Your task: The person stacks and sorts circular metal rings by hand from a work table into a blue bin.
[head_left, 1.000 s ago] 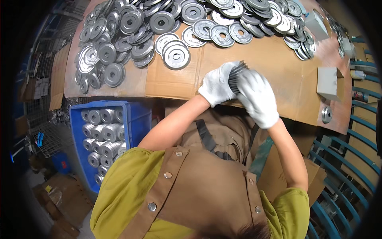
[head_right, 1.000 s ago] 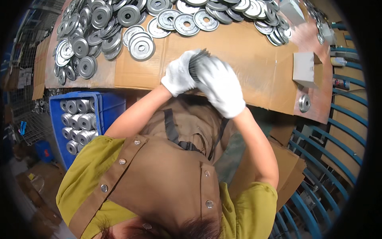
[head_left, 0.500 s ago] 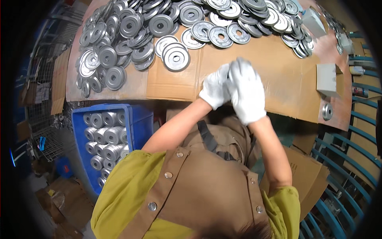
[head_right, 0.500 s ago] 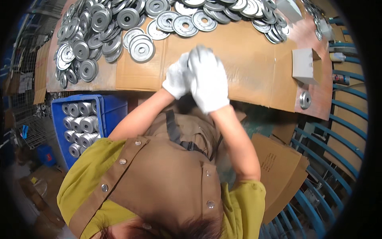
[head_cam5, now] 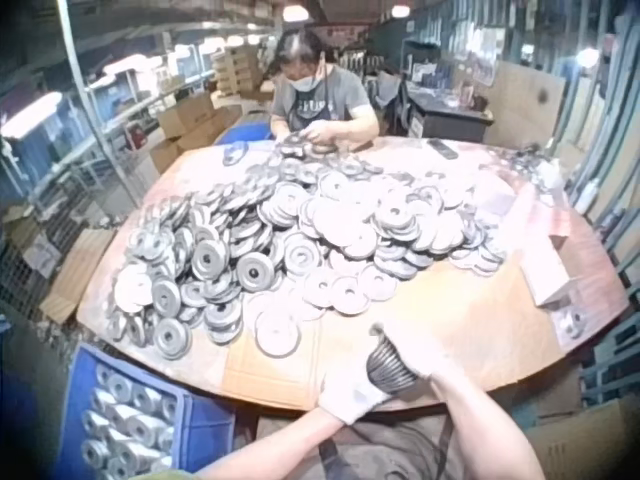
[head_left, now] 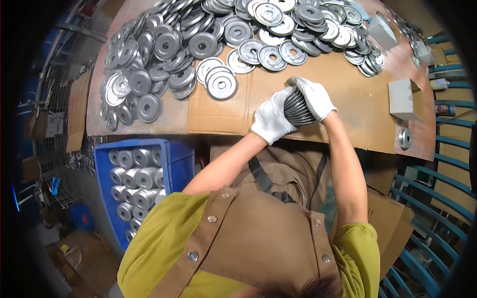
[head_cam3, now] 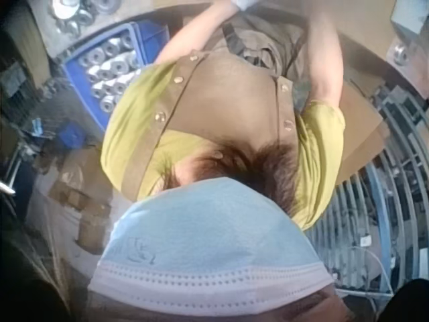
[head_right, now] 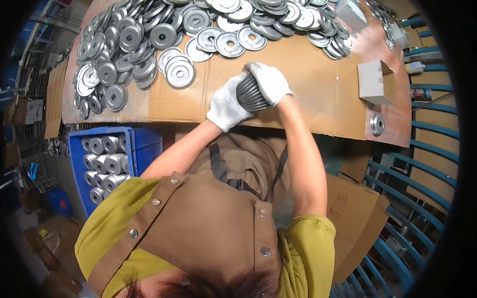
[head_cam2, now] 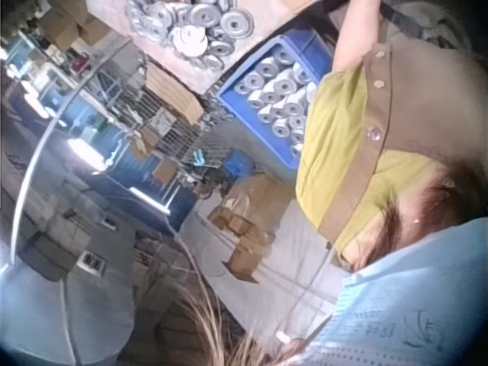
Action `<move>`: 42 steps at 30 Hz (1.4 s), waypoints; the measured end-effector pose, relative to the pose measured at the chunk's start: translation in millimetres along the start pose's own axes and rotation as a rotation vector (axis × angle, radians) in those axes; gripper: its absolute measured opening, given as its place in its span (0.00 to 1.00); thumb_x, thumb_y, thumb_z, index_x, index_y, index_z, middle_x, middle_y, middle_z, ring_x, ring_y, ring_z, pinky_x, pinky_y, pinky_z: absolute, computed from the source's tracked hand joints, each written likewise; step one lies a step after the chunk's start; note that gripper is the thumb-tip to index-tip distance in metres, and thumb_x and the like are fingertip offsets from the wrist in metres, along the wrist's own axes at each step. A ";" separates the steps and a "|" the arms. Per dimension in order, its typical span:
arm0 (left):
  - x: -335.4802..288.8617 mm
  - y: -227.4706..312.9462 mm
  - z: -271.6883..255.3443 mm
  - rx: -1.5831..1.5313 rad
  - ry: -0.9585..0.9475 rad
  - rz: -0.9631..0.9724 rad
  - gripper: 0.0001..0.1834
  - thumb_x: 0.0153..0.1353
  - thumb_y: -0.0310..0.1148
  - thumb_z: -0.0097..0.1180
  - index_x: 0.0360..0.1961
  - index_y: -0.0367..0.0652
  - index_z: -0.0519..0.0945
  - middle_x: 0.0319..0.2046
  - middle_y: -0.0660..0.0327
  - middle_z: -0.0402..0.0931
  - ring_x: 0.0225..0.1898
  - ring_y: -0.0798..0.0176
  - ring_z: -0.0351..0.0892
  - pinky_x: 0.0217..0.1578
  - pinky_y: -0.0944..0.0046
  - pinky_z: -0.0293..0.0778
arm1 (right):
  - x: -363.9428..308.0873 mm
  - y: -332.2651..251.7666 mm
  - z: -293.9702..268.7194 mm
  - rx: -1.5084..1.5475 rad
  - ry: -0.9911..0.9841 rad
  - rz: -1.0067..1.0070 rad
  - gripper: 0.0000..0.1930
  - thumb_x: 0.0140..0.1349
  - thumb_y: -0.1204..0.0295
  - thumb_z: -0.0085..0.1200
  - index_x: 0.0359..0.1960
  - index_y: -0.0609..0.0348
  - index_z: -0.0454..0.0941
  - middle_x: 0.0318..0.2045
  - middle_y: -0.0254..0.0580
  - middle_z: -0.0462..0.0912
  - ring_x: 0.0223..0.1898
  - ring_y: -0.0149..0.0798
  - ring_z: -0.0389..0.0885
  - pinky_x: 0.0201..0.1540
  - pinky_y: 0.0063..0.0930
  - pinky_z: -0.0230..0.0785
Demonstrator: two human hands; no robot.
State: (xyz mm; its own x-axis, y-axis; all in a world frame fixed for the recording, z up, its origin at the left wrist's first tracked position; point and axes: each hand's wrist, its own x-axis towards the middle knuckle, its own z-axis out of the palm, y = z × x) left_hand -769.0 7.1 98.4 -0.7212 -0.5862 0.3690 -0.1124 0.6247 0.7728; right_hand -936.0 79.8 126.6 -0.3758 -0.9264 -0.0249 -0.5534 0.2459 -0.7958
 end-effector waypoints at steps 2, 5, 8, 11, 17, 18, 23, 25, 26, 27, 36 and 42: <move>-7.0 0.2 -6.9 -0.031 -0.027 -0.051 0.51 0.37 0.48 0.79 0.64 0.50 0.70 0.50 0.53 0.79 0.49 0.46 0.83 0.49 0.51 0.80 | 6.4 1.7 -5.9 0.033 -0.107 0.031 0.21 0.75 0.64 0.38 0.54 0.59 0.83 0.53 0.48 0.86 0.56 0.48 0.83 0.62 0.36 0.69; -4.9 7.4 -18.9 0.203 -0.003 -0.020 0.52 0.35 0.48 0.80 0.65 0.51 0.69 0.51 0.52 0.76 0.50 0.45 0.82 0.49 0.50 0.80 | -12.4 -3.7 -3.0 0.196 0.138 0.145 0.21 0.77 0.63 0.38 0.56 0.58 0.83 0.54 0.47 0.85 0.55 0.44 0.83 0.61 0.33 0.71; 14.1 21.8 -19.9 0.168 -0.111 -0.039 0.56 0.34 0.45 0.81 0.68 0.51 0.66 0.49 0.52 0.74 0.48 0.45 0.81 0.48 0.49 0.79 | -33.5 -5.1 -15.0 0.237 0.248 0.216 0.20 0.77 0.63 0.41 0.59 0.60 0.81 0.57 0.49 0.84 0.57 0.40 0.83 0.62 0.28 0.70; 28.4 36.1 -6.1 0.173 -0.116 0.015 0.58 0.32 0.41 0.81 0.69 0.48 0.64 0.47 0.52 0.75 0.46 0.46 0.80 0.47 0.51 0.77 | -36.5 -6.1 -17.8 0.488 0.337 0.221 0.20 0.78 0.64 0.44 0.61 0.63 0.80 0.57 0.48 0.84 0.58 0.37 0.81 0.64 0.29 0.69; 24.5 17.6 21.8 -0.020 -0.056 0.042 0.54 0.35 0.42 0.78 0.67 0.45 0.66 0.48 0.51 0.79 0.48 0.46 0.80 0.50 0.51 0.76 | -43.9 6.7 -20.9 0.591 0.376 0.320 0.21 0.78 0.62 0.45 0.59 0.65 0.81 0.57 0.43 0.84 0.59 0.35 0.80 0.65 0.30 0.68; 26.1 13.2 21.9 -0.054 -0.040 0.058 0.53 0.36 0.42 0.78 0.66 0.46 0.67 0.46 0.51 0.79 0.47 0.45 0.81 0.50 0.50 0.76 | -43.5 4.5 -17.7 0.562 0.369 0.293 0.21 0.78 0.62 0.45 0.59 0.65 0.81 0.57 0.43 0.85 0.59 0.35 0.80 0.65 0.30 0.67; 21.7 13.9 -19.4 -0.023 0.001 0.123 0.49 0.37 0.43 0.78 0.64 0.48 0.69 0.45 0.52 0.80 0.47 0.45 0.81 0.50 0.49 0.77 | -45.4 -38.1 0.8 0.592 0.365 0.162 0.22 0.79 0.61 0.43 0.62 0.63 0.79 0.59 0.44 0.83 0.62 0.36 0.77 0.67 0.29 0.65; 18.7 5.7 -28.8 -0.029 -0.012 0.095 0.45 0.39 0.42 0.78 0.61 0.47 0.72 0.45 0.52 0.81 0.47 0.45 0.82 0.50 0.50 0.78 | -45.3 -38.8 6.1 0.462 0.319 0.140 0.23 0.80 0.60 0.42 0.64 0.62 0.77 0.61 0.46 0.82 0.64 0.38 0.77 0.68 0.31 0.64; 15.1 -0.5 -27.2 -0.053 -0.096 -0.010 0.41 0.39 0.42 0.78 0.57 0.46 0.75 0.45 0.52 0.82 0.47 0.46 0.83 0.50 0.51 0.78 | -42.1 -27.0 9.1 0.387 0.261 0.171 0.23 0.80 0.60 0.42 0.64 0.62 0.77 0.62 0.47 0.81 0.64 0.39 0.77 0.68 0.32 0.64; 12.0 -5.3 -23.0 -0.055 -0.103 -0.010 0.41 0.39 0.42 0.78 0.57 0.46 0.75 0.45 0.52 0.82 0.47 0.46 0.83 0.50 0.51 0.78 | -42.1 -16.2 9.5 0.310 0.203 0.202 0.23 0.80 0.60 0.41 0.64 0.61 0.77 0.62 0.48 0.80 0.65 0.40 0.77 0.69 0.33 0.63; 2.0 -17.8 -17.8 -0.110 -0.012 -0.005 0.37 0.44 0.44 0.77 0.56 0.47 0.76 0.45 0.53 0.82 0.45 0.45 0.84 0.47 0.51 0.80 | -70.7 -36.8 -12.4 -0.548 0.002 -0.546 0.25 0.54 0.64 0.60 0.54 0.61 0.77 0.56 0.50 0.77 0.58 0.54 0.74 0.63 0.49 0.67; 0.7 -27.0 -15.6 -0.062 -0.048 0.115 0.31 0.52 0.42 0.71 0.56 0.46 0.76 0.46 0.52 0.82 0.46 0.46 0.85 0.47 0.53 0.81 | -32.1 -65.8 -3.9 -0.562 -0.190 -0.827 0.23 0.56 0.65 0.59 0.53 0.59 0.78 0.56 0.48 0.77 0.59 0.52 0.74 0.62 0.47 0.66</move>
State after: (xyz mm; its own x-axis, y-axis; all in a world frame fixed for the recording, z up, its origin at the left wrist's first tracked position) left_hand -755.8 -18.2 85.8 -0.7593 -0.4861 0.4327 0.0140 0.6526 0.7576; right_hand -890.4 94.5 182.1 0.3803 -0.8846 0.2699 -0.8739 -0.4393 -0.2082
